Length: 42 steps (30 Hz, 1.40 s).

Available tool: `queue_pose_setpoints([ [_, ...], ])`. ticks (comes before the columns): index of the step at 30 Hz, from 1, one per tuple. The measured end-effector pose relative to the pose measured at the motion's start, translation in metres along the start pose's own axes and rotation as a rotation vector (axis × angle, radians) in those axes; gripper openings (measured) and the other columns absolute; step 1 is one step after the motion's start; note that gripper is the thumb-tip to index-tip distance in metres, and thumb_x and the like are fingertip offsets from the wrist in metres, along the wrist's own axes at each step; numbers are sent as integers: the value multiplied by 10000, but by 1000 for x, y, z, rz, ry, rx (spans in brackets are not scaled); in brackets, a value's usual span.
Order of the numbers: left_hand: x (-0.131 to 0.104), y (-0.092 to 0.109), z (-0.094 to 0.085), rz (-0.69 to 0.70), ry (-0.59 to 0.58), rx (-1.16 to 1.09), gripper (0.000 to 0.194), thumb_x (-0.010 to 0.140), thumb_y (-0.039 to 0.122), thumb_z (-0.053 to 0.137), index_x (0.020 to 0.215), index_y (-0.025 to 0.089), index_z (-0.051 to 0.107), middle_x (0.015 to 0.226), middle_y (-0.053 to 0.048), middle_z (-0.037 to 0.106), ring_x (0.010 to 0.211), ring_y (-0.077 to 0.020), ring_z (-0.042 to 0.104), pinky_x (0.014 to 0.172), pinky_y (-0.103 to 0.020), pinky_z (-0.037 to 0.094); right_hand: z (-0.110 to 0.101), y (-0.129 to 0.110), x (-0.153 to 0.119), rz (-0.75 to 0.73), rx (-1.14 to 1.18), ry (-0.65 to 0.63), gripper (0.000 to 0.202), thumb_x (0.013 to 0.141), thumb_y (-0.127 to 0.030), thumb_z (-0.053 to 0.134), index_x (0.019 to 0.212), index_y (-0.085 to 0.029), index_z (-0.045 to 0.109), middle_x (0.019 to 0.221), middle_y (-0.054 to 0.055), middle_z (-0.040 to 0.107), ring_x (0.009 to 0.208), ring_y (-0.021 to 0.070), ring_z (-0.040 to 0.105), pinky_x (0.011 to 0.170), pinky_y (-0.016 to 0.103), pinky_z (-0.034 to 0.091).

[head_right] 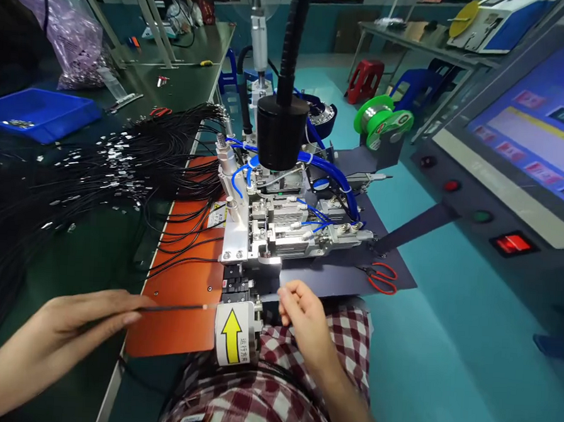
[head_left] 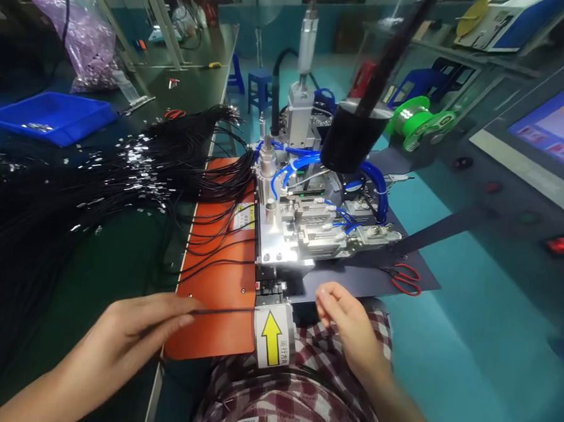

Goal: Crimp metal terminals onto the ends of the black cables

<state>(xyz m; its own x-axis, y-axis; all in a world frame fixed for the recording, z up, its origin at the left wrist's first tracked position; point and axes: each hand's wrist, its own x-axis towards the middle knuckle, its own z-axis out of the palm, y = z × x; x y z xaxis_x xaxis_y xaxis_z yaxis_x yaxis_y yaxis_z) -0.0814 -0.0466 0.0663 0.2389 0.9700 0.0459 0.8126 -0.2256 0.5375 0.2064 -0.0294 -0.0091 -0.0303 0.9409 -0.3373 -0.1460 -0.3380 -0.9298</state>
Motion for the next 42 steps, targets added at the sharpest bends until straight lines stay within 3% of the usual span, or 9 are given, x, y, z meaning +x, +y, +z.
queue_pose_setpoints([
  [4,18,-6,10,68,-83,-39,223,853,353,527,1030,275,639,961,16,697,847,-157,649,755,-211,498,18,-12,-9,-39,-25,-142,224,764,-318,652,949,-201,601,688,-18,533,544,120,462,512,243,383],
  [7,24,-2,29,99,-130,44,220,870,340,489,1012,248,629,955,-10,684,852,-172,636,772,-254,490,27,-14,-8,-68,5,-135,179,773,-280,637,925,-194,600,729,-6,581,566,122,518,559,252,428],
  [10,33,18,41,138,-206,72,227,882,327,447,1011,243,614,937,-31,659,850,-194,609,766,-306,478,30,-10,-4,-82,4,-108,94,784,-257,626,844,-191,600,703,-14,584,577,124,546,574,250,441],
  [13,45,44,48,136,-295,-39,231,897,312,401,952,222,606,859,-37,631,792,-190,578,701,-302,463,30,-8,-4,-90,2,-128,75,792,-233,621,851,-192,600,697,-17,581,605,131,561,602,254,451],
  [17,53,62,56,-50,-379,-432,228,881,340,447,909,209,632,789,-21,623,669,-142,547,596,-234,433,25,-13,-7,-87,25,-102,125,789,-273,640,886,-202,604,745,-10,581,594,125,543,573,245,444],
  [21,53,63,65,-341,-525,-871,271,840,394,516,917,172,651,603,21,548,432,-58,340,383,-171,226,19,-20,-8,-58,99,-114,171,807,-363,620,873,-207,605,721,-8,589,578,127,528,572,246,432],
  [29,55,60,73,-385,-508,-1013,275,842,367,524,988,160,632,631,13,579,397,-32,324,359,-158,202,20,-16,-3,-29,216,-148,234,833,-419,582,824,-188,613,680,-10,585,553,111,501,572,235,402],
  [33,55,59,72,-371,-475,-946,267,828,379,547,959,160,625,647,16,574,400,-35,339,350,-158,215,24,-18,-5,-63,148,-156,193,802,-376,628,786,-185,612,664,-12,574,547,112,490,537,230,406],
  [42,58,66,70,-312,-359,-902,204,794,338,597,907,170,620,543,66,463,390,-40,358,340,-145,262,33,-13,-10,-154,-43,-26,130,779,-242,641,678,-180,586,601,-27,531,520,107,432,492,224,369],
])
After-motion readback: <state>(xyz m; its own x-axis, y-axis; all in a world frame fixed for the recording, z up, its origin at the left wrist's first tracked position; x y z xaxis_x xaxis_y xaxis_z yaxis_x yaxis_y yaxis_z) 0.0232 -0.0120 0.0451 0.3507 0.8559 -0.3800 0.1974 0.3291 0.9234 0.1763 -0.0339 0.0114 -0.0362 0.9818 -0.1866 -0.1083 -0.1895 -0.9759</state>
